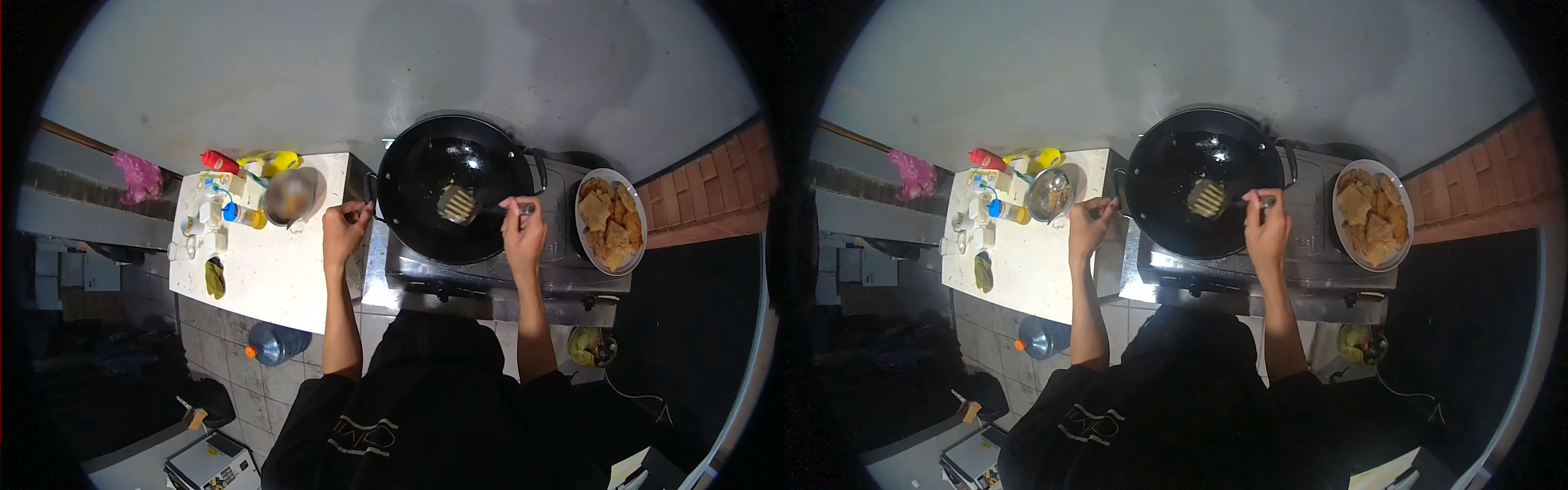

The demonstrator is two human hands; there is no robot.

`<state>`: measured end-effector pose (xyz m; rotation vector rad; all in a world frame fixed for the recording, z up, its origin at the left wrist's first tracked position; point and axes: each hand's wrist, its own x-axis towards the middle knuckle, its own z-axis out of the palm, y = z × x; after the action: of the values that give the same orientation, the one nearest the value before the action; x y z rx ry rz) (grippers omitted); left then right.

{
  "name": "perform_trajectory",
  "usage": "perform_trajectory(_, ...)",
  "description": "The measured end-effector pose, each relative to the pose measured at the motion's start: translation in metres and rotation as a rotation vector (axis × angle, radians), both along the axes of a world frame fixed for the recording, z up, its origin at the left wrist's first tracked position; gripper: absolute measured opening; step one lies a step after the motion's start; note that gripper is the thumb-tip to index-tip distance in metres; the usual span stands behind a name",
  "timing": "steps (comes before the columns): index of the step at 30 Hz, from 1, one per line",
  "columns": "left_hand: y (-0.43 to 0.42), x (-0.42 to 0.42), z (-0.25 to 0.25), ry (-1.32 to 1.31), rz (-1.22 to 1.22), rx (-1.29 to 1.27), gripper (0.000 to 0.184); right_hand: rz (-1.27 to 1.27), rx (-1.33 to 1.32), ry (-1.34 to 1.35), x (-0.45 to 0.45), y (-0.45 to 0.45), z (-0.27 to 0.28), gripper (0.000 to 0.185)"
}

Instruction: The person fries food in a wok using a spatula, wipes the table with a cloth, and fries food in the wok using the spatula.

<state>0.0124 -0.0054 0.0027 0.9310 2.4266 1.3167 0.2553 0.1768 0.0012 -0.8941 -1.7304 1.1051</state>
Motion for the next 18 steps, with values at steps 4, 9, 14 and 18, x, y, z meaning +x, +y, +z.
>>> perform_trajectory(4,-0.003,-0.009,0.003,-0.175,-0.038,-0.021,0.022,0.032,-0.016,-0.019,-0.018,0.002,-0.005,0.008)
perform_trajectory(9,-0.009,-0.015,0.001,-0.176,-0.040,0.086,0.024,0.054,-0.047,0.070,-0.010,0.002,-0.010,0.007)
perform_trajectory(14,-0.010,-0.009,-0.004,-0.196,-0.023,0.099,0.026,0.121,-0.008,0.106,-0.014,0.004,-0.017,0.007)
perform_trajectory(18,-0.006,0.001,-0.005,-0.124,0.022,0.100,0.029,0.110,-0.096,0.140,0.000,0.011,-0.013,0.006)
